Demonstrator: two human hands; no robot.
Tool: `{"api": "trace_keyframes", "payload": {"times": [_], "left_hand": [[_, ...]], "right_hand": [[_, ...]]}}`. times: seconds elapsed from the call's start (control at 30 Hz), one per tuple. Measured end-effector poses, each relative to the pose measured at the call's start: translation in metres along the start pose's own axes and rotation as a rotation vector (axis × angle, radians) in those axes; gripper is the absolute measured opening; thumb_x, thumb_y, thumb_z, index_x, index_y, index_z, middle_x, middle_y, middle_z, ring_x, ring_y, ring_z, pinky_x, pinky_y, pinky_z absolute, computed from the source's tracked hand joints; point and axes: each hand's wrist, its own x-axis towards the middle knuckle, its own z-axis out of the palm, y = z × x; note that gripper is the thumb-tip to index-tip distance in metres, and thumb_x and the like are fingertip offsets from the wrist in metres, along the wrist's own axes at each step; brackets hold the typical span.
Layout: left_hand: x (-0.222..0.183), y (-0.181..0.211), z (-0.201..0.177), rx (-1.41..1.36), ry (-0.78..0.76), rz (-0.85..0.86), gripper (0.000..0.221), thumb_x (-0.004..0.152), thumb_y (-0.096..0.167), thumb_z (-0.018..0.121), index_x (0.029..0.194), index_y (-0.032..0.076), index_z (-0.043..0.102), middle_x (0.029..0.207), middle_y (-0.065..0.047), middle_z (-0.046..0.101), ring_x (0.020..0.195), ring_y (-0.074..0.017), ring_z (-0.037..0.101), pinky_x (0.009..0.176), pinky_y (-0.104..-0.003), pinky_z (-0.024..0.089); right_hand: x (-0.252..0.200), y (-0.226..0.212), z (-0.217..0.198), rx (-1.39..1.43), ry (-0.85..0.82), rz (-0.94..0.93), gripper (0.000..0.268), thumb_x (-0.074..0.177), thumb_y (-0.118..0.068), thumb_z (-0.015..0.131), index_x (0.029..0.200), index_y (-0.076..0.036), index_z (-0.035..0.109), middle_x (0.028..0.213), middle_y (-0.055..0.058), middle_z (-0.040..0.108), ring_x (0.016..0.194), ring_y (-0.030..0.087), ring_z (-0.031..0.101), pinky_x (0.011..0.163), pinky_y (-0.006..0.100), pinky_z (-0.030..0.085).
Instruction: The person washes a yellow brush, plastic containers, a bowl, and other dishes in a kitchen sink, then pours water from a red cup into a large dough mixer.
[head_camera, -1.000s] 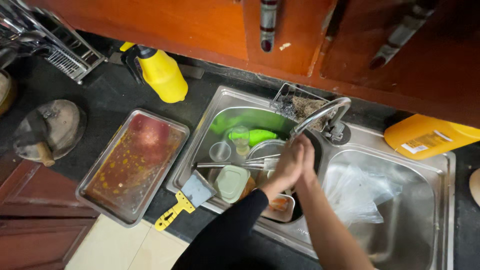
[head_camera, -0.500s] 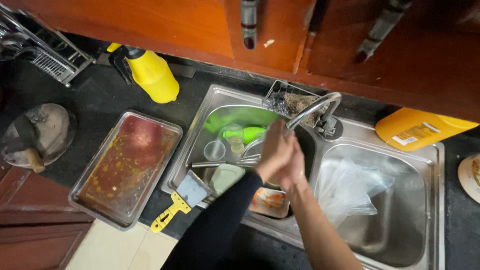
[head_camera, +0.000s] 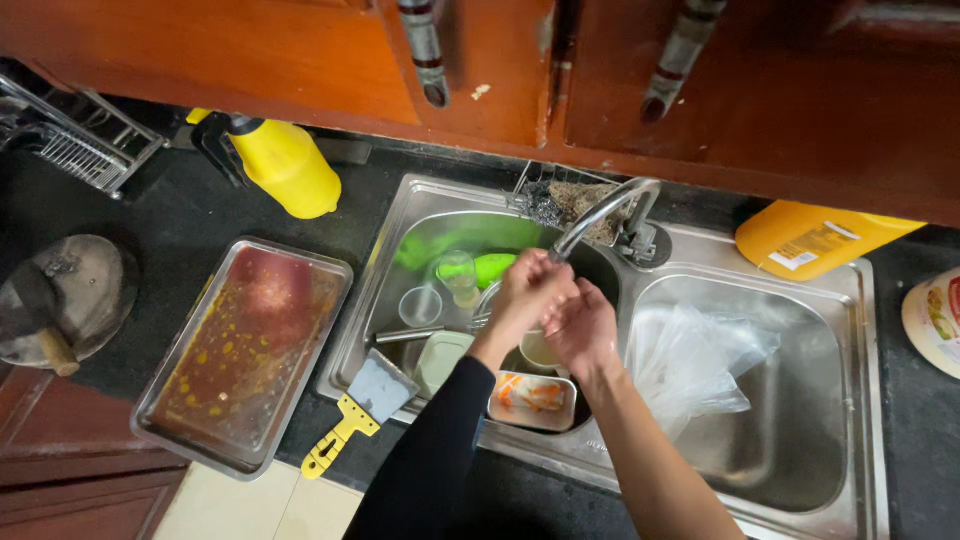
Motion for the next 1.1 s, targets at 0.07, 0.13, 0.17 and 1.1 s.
{"api": "trace_keyframes", "payload": {"times": [0.07,0.13,0.17,1.1], "left_hand": [[-0.003,-0.004,0.0,-0.011,-0.073,0.071,0.018,0.09,0.01,0.071,0.1,0.007,0.056,0.071,-0.001,0.063,0.049,-0.0071,0.054,0.039,-0.026,0.042],[0.002,-0.009,0.003,0.118,-0.013,0.121,0.016,0.093,0.011,0.072,0.102,0.005,0.06,0.072,0.0,0.061,0.053,-0.0058,0.055,0.04,-0.026,0.041],[0.002,-0.011,0.004,0.124,0.015,0.084,0.015,0.095,0.013,0.071,0.099,0.003,0.059,0.069,-0.002,0.063,0.051,-0.0074,0.056,0.04,-0.027,0.041],[-0.103,0.022,-0.143,0.744,0.191,-0.104,0.033,0.097,0.015,0.056,0.126,0.018,0.071,0.113,-0.008,0.077,0.093,-0.0319,0.074,0.083,-0.041,0.059]], "right_hand": [[-0.002,-0.008,-0.016,-0.022,0.048,0.036,0.046,0.107,-0.036,0.034,0.102,-0.003,0.066,0.084,0.008,0.072,0.071,0.021,0.067,0.07,0.034,0.057],[-0.001,-0.008,-0.029,-0.036,-0.102,0.029,0.045,0.111,-0.035,0.037,0.103,-0.002,0.066,0.085,0.009,0.072,0.074,0.022,0.068,0.071,0.035,0.057],[-0.003,-0.008,-0.032,-0.044,-0.176,0.024,0.044,0.114,-0.034,0.038,0.103,-0.001,0.066,0.086,0.01,0.072,0.076,0.023,0.068,0.072,0.035,0.057],[0.079,0.086,-0.01,-1.151,0.13,-0.243,0.023,0.097,-0.032,0.065,0.091,-0.01,0.069,0.071,0.003,0.067,0.061,0.016,0.06,0.054,0.036,0.046]]}}
